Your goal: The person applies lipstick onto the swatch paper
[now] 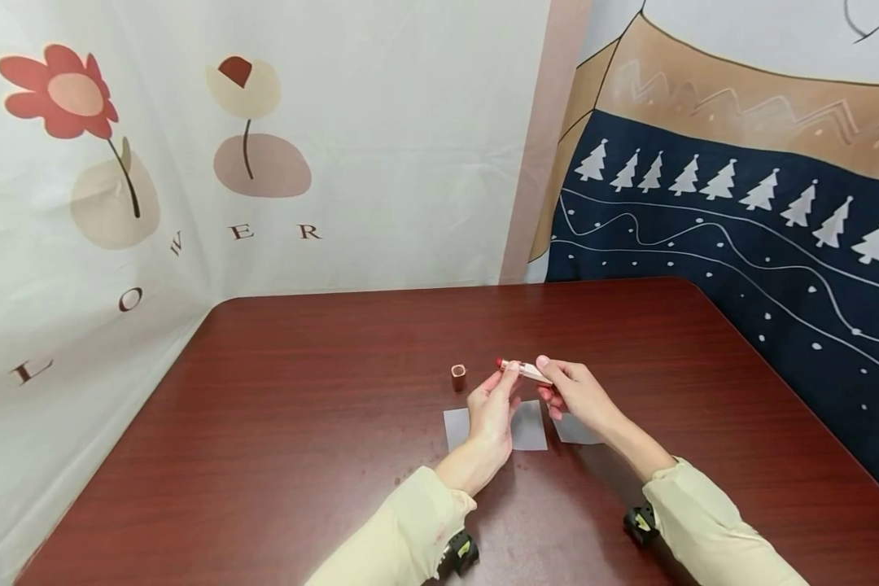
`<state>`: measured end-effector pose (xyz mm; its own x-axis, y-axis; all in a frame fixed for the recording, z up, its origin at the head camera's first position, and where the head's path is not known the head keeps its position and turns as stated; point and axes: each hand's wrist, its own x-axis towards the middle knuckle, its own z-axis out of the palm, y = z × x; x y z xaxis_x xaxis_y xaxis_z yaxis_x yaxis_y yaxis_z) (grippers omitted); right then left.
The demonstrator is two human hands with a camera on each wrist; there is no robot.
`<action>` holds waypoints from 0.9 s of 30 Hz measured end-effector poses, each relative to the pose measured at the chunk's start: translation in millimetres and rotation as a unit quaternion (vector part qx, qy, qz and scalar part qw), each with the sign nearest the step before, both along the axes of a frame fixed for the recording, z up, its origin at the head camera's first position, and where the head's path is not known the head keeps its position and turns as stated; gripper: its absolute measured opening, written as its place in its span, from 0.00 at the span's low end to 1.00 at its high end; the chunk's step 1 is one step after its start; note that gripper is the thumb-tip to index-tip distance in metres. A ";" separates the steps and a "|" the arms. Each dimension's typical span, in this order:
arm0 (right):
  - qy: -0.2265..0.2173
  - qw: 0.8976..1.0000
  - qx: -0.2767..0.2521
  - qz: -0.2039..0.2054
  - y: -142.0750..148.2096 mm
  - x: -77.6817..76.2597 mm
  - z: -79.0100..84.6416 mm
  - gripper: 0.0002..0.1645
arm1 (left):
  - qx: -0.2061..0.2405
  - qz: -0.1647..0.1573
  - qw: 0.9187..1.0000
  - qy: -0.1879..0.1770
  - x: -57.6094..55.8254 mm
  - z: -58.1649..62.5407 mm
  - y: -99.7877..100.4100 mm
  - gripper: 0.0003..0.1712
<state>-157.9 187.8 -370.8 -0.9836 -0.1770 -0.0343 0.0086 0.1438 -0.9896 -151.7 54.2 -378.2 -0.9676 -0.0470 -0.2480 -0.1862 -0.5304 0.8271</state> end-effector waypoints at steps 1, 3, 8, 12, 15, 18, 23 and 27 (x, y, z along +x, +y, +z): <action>-0.007 1.000 -0.004 0.001 -0.8 -0.7 -0.4 0.29 | -0.001 0.000 1.000 0.000 0.0 -0.3 -1.2 0.17; -0.022 0.999 -0.019 0.013 -2.6 -1.5 -0.7 0.30 | -0.003 -0.001 1.000 -0.001 0.0 -0.4 -3.2 0.17; -0.065 0.992 -0.095 0.056 -6.1 -0.7 2.2 0.27 | -0.013 -0.039 0.999 0.009 2.2 3.1 -12.9 0.15; -0.065 0.990 -0.100 0.072 -8.1 -0.5 8.3 0.25 | -0.102 -0.132 0.985 0.049 6.5 10.4 -43.1 0.22; -0.047 0.994 -0.061 0.076 -9.4 -2.8 12.2 0.26 | -0.290 -0.185 0.929 0.136 7.7 13.3 -79.3 0.26; -0.038 0.997 -0.014 0.072 -10.9 -6.0 12.7 0.25 | -0.487 -0.189 0.822 0.228 6.4 11.7 -112.2 0.24; -0.024 0.995 0.064 0.071 -17.9 -10.6 5.4 0.22 | -0.623 -0.225 0.686 0.302 6.4 0.6 -137.7 0.24; 0.028 0.989 0.120 0.082 -26.1 -13.6 -3.7 0.20 | -0.684 -0.260 0.611 0.302 9.1 -7.0 -138.4 0.28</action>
